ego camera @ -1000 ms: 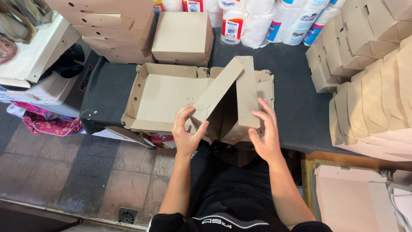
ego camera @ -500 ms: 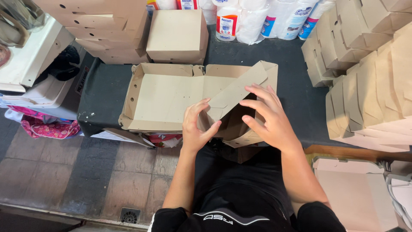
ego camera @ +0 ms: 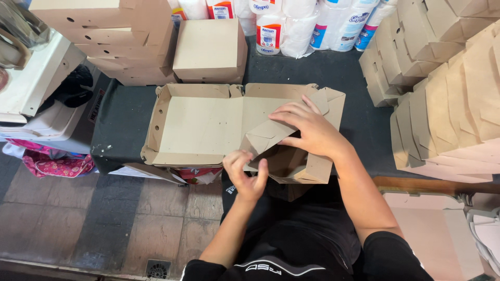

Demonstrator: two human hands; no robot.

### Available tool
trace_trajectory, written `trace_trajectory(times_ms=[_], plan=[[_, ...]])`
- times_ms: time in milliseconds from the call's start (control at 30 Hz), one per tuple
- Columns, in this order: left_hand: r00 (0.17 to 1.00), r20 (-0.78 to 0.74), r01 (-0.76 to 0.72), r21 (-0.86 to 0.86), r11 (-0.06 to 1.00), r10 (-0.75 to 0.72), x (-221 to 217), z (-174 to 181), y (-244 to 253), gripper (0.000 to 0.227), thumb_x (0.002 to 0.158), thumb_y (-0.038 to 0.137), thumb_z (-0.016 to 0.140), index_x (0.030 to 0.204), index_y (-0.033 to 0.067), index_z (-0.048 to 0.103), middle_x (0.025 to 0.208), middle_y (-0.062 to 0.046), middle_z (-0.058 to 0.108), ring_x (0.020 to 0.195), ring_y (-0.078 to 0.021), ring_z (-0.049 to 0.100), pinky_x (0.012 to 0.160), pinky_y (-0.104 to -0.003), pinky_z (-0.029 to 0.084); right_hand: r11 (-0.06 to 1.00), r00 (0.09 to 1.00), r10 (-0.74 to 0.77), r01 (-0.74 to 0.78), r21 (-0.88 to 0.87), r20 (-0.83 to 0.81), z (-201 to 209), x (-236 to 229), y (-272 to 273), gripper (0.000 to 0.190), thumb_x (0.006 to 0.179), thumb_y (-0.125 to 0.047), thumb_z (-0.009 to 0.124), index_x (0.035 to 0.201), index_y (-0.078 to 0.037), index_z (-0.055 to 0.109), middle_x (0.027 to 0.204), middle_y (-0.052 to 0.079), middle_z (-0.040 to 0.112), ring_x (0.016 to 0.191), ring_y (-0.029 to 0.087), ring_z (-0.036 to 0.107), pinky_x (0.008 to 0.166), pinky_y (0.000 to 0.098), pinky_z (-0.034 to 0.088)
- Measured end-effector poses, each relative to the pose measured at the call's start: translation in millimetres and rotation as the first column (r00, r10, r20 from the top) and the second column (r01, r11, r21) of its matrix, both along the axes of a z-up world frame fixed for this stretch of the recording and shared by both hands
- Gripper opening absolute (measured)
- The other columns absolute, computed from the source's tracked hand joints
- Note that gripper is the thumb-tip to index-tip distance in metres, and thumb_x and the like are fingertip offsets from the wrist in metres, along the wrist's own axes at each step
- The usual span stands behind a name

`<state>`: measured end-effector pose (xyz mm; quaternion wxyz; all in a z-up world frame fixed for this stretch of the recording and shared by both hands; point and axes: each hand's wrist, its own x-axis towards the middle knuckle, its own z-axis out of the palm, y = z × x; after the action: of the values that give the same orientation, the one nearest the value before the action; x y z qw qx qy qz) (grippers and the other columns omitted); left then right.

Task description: The person folds flat cardboard into small boxes by bending the pre-creased sides and tucking the tabs into slots.

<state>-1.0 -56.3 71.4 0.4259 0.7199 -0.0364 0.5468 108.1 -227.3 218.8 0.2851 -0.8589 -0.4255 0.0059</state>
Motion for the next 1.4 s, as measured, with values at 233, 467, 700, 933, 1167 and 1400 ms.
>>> trace_trajectory(times_ms=[233,467,700,933,1167,1400], plan=[[0.939,-0.154,0.286,-0.155,0.946,-0.309,-26,30,-42,0.013,0.093,0.022,0.068,0.095,0.0124,0.076,0.087,-0.002,0.071,0.080,-0.0237,0.065,0.076,-0.037,0.051,1.000,0.997,-0.001,0.002,-0.013,0.071,-15,7,0,0.054,0.084,-0.036,0.077,0.132,-0.021,0.059,0.135,0.000,0.058,0.138,0.024,0.047,0.124,0.0617,0.014],[0.755,-0.231,0.364,-0.632,0.685,-0.614,-10,20,-49,0.051,0.102,0.020,0.058,0.143,-0.0070,0.045,0.143,-0.027,0.053,0.135,-0.0395,0.048,0.112,-0.052,0.040,1.000,0.997,0.005,-0.005,-0.009,0.077,-18,-1,5,0.053,0.085,-0.030,0.074,0.135,-0.022,0.057,0.139,0.000,0.055,0.141,0.024,0.044,0.123,0.0606,0.014],[0.835,0.145,0.299,-0.929,0.217,-0.530,21,47,-60,0.018,0.105,0.021,0.059,0.110,0.0050,0.051,0.108,-0.002,0.061,0.100,-0.0148,0.061,0.091,-0.030,0.053,1.000,0.997,0.004,-0.005,0.020,0.078,-15,-5,7,0.050,0.092,-0.033,0.069,0.138,-0.024,0.055,0.146,0.002,0.051,0.145,0.027,0.040,0.123,0.0599,0.015],[0.822,0.204,0.305,-0.946,0.107,-0.531,31,35,-49,0.008,0.098,0.010,0.068,0.098,0.0033,0.064,0.091,-0.012,0.072,0.077,-0.0169,0.066,0.071,-0.025,0.053,1.000,0.997,0.008,-0.010,0.024,0.083,-15,-5,7,0.050,0.092,-0.035,0.070,0.139,-0.024,0.055,0.148,0.003,0.050,0.145,0.028,0.039,0.123,0.0594,0.016],[0.825,0.274,0.284,-0.957,-0.057,-0.495,35,22,-45,0.013,0.102,0.017,0.064,0.095,0.0068,0.061,0.088,-0.011,0.072,0.083,-0.0181,0.068,0.067,-0.025,0.050,1.000,0.996,0.022,-0.024,0.018,0.092,-17,-6,10,0.048,0.094,-0.040,0.067,0.138,-0.023,0.056,0.149,0.005,0.048,0.146,0.028,0.039,0.122,0.0580,0.018],[0.847,0.253,0.231,-0.967,-0.105,-0.467,31,24,-44,0.018,0.101,0.015,0.065,0.101,0.0103,0.048,0.091,-0.007,0.064,0.083,-0.0190,0.064,0.067,-0.027,0.048,1.000,0.997,0.026,-0.027,0.011,0.078,-15,-7,9,0.047,0.094,-0.036,0.067,0.138,-0.024,0.055,0.150,0.005,0.048,0.146,0.028,0.038,0.122,0.0584,0.018]])
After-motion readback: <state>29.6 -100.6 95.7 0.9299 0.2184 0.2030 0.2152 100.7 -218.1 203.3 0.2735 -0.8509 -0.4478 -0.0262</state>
